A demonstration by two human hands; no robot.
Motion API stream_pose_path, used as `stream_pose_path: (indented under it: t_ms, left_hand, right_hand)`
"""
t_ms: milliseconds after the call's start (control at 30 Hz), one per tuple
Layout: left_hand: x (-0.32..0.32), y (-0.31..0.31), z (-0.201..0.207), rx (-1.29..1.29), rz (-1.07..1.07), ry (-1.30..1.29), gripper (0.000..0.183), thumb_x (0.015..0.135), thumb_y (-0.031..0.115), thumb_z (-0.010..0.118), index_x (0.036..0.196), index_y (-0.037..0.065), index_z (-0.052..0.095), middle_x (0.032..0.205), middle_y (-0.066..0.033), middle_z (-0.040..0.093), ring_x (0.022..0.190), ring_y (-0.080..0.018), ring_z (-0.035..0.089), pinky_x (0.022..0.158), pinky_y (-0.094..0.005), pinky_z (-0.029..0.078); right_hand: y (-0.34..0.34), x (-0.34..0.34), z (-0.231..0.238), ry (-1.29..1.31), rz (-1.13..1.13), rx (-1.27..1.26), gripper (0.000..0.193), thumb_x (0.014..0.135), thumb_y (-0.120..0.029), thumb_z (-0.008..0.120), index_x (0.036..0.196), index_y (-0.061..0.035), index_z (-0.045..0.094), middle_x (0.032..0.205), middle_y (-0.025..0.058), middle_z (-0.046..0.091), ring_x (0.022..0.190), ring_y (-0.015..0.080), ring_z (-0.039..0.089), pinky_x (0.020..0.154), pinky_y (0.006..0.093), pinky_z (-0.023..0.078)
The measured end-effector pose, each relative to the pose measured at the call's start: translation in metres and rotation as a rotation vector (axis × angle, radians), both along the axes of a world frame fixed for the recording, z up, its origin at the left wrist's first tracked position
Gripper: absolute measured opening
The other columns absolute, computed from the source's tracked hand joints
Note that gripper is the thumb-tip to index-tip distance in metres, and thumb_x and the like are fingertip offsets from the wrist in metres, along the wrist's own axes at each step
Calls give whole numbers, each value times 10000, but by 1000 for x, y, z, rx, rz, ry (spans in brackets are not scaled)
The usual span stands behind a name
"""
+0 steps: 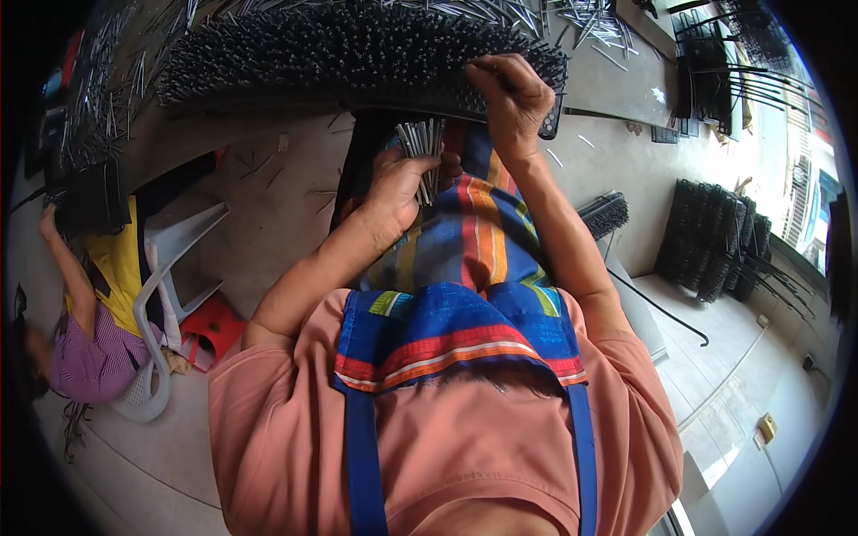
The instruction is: Manually inserting metal wires into holes on a brush base to assemble industrial brushes.
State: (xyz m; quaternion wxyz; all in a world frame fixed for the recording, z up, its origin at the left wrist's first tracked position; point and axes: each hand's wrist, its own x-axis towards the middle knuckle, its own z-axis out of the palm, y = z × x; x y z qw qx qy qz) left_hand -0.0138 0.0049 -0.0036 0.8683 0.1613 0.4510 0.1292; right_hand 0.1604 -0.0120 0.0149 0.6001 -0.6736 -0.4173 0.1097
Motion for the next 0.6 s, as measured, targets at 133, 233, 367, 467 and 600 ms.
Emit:
stream_pose_path:
  t_ms: [133,233,367,467,600]
  left_hand:
    - [2,1,2,-14,74,6,212,811,-60,623,1020,-23,626,893,-145,696,760,-252,698,644,-358,590]
    - [5,1,2,-8,93,-3,227,804,-64,632,1026,-16,628,895,-136,698,761,-248,698,639,-350,587]
    - [4,2,-4,-36,77,-59,226,807,-48,641,1027,4,637,874,-121,701,756,-231,699,630,-330,577]
    - [5,5,-8,-82,81,-48,205,810,-35,636,1010,5,644,862,-120,702,741,-223,696,643,-327,575]
    - [9,6,-9,-118,113,-66,195,812,-22,635,1004,7,649,862,-123,702,731,-223,692,664,-325,572]
  right_hand:
    - [-1,-3,-5,-104,21,-87,112,738,31,744,842,12,708,778,39,661,704,80,607,634,226,481]
    - [0,-8,2,-200,2,-165,126,736,13,753,855,0,714,765,53,656,691,101,623,626,237,489]
    - [1,-8,2,-312,-8,-167,154,728,-10,762,877,-18,723,744,64,648,671,132,637,617,247,492]
    - [5,-5,5,-377,-12,-268,151,737,-41,761,883,-24,723,742,75,651,667,154,647,613,256,492]
    - [4,-1,-1,-212,7,-200,149,744,-67,759,886,-37,726,752,87,654,662,184,654,611,272,496]
